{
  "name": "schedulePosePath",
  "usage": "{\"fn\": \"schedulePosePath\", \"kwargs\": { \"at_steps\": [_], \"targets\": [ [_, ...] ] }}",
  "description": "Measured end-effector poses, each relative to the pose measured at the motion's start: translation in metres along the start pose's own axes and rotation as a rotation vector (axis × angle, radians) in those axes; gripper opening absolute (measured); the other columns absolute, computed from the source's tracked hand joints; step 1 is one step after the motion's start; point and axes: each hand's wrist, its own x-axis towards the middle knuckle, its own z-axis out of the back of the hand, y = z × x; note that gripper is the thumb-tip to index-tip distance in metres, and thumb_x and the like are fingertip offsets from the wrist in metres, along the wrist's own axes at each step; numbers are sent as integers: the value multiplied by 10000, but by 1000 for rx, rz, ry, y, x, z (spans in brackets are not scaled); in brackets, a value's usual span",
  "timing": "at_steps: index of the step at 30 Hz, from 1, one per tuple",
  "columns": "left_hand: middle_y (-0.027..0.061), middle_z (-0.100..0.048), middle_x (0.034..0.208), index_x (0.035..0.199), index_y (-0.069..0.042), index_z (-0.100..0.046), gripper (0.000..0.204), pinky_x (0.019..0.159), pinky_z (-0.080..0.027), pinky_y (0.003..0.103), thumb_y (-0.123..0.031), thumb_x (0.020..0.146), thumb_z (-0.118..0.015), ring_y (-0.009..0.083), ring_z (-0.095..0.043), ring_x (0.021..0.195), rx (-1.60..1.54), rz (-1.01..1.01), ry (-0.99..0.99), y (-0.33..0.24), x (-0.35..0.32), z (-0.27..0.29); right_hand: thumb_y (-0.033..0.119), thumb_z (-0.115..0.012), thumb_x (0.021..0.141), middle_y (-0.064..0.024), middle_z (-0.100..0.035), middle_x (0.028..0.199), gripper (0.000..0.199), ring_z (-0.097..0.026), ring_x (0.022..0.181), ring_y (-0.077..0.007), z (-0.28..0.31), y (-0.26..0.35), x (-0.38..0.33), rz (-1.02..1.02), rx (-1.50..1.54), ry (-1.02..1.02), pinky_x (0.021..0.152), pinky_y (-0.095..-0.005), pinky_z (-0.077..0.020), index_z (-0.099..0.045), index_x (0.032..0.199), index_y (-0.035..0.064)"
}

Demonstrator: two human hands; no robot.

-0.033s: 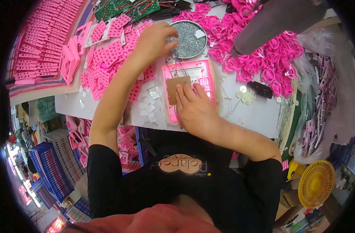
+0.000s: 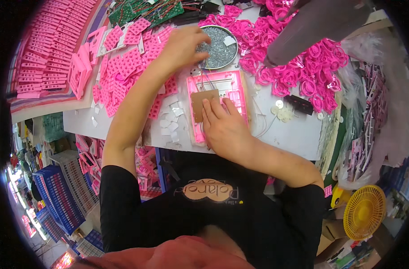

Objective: The recorder is seen assembling pink toy piggy banks by installing electronic components and using a glue gun.

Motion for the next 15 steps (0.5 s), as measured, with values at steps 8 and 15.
{"fn": "schedulePosePath", "kwargs": {
  "at_steps": [8,15],
  "targets": [
    [25,-653,846,860,-145,-714,135,846,-400,450,-267,883,-661,245,-632,919,198,1,22,10,23,-24,230,-742,748,-200,-584,1355,562,-534,1236,-315,-2,-10,-4,-23,106,-49,1043,-438,-419,-624,1217,-55],
    [21,-661,854,820,-140,-731,185,844,-404,453,-282,898,-644,235,-645,875,321,37,-12,20,25,-15,109,-707,836,-133,-681,1135,308,-644,1047,-257,54,-100,0,-117,764,-372,899,-369,-536,-685,1100,-46]
  ]
}}
